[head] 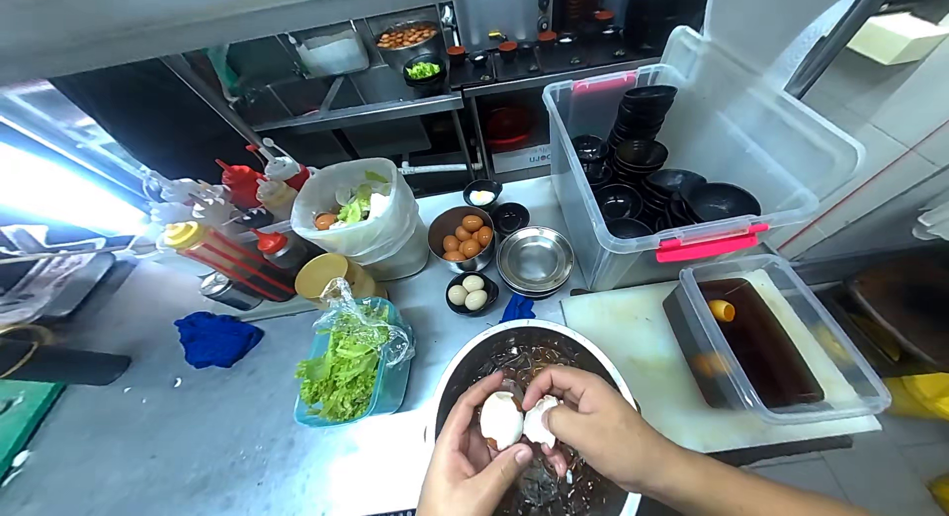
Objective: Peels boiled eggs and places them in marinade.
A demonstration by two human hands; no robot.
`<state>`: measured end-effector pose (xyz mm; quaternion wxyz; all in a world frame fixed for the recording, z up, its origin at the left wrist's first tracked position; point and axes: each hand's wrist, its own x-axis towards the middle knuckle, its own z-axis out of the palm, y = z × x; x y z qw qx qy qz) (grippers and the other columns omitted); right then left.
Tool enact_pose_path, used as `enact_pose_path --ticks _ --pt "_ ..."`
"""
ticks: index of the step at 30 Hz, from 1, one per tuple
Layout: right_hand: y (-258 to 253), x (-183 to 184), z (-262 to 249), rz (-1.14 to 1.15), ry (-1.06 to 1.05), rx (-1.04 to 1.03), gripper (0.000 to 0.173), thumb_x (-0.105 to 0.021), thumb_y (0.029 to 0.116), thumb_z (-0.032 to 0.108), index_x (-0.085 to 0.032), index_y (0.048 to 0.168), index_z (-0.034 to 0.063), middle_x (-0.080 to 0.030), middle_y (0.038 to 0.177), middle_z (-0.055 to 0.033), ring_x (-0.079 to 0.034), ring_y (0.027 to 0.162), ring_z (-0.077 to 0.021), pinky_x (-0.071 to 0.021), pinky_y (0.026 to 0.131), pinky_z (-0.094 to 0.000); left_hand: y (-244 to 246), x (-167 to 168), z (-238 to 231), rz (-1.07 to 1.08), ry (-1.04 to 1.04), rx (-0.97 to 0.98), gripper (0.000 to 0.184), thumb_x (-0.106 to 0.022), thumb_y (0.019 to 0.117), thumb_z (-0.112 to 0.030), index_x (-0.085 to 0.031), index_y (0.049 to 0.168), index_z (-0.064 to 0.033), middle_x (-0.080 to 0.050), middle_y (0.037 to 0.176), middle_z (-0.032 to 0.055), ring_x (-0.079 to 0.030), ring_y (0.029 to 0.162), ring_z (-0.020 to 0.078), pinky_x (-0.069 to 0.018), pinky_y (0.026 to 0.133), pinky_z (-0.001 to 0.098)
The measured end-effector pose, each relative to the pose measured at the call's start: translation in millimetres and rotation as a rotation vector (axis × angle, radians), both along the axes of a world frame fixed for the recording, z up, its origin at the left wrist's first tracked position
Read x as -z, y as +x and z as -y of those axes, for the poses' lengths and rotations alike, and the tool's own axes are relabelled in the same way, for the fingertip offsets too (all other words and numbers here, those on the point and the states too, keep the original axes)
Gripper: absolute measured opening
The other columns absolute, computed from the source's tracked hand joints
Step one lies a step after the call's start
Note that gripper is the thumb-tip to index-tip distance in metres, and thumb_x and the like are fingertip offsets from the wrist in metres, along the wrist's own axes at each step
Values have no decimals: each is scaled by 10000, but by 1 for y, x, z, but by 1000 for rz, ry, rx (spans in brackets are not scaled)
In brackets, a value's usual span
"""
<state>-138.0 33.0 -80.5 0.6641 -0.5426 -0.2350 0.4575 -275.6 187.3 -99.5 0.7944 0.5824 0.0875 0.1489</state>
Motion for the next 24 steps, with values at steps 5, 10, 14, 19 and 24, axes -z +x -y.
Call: enact_pose_path --ticks 5,10,14,19,24 --pt "-1 5 -2 -23 -2 42 185 -491 1020 127 -646 1100 64 -657 872 -67 -629 627 -145 -555 535 -299 0 -6 4 -60 -7 -56 699 -767 849 47 -417 1453 72 -619 1266 221 -705 796 238 -638 629 356" --pt "-2 4 -2 134 -9 -27 408 -704 966 221 -553 1319 83 -644 1139 -82 -684 761 -162 -617 610 -313 0 -4 7 -73 63 -105 663 -761 851 55 -454 1437 101 -629 1311 210 -717 1023 268 -643 848 383" --pt "-1 1 -2 187 -37 -26 356 -685 975 186 -609 1303 72 -663 1137 -73 -697 766 -151 -630 637 -309 0 -4 7 -63 58 -75 660 -765 845 61 -462 1429 114 -640 1297 217 -723 997 272 -647 821 381" --pt "-2 2 0 200 -38 4 313 -668 964 134 -634 1268 70 -676 1120 -66 -706 757 -150 -638 630 -313 0 -5 7 -68 24 -55 657 -777 853 26 -475 1430 116 -668 1248 216 -732 918 255 -650 760 367" --pt "-3 3 -1 196 -31 22 305 -638 947 103 -648 1251 74 -680 1098 -61 -707 751 -149 -639 623 -321 -2 -6 7 -48 6 -49 637 -771 856 35 -484 1419 115 -673 1231 212 -727 871 237 -647 734 357"
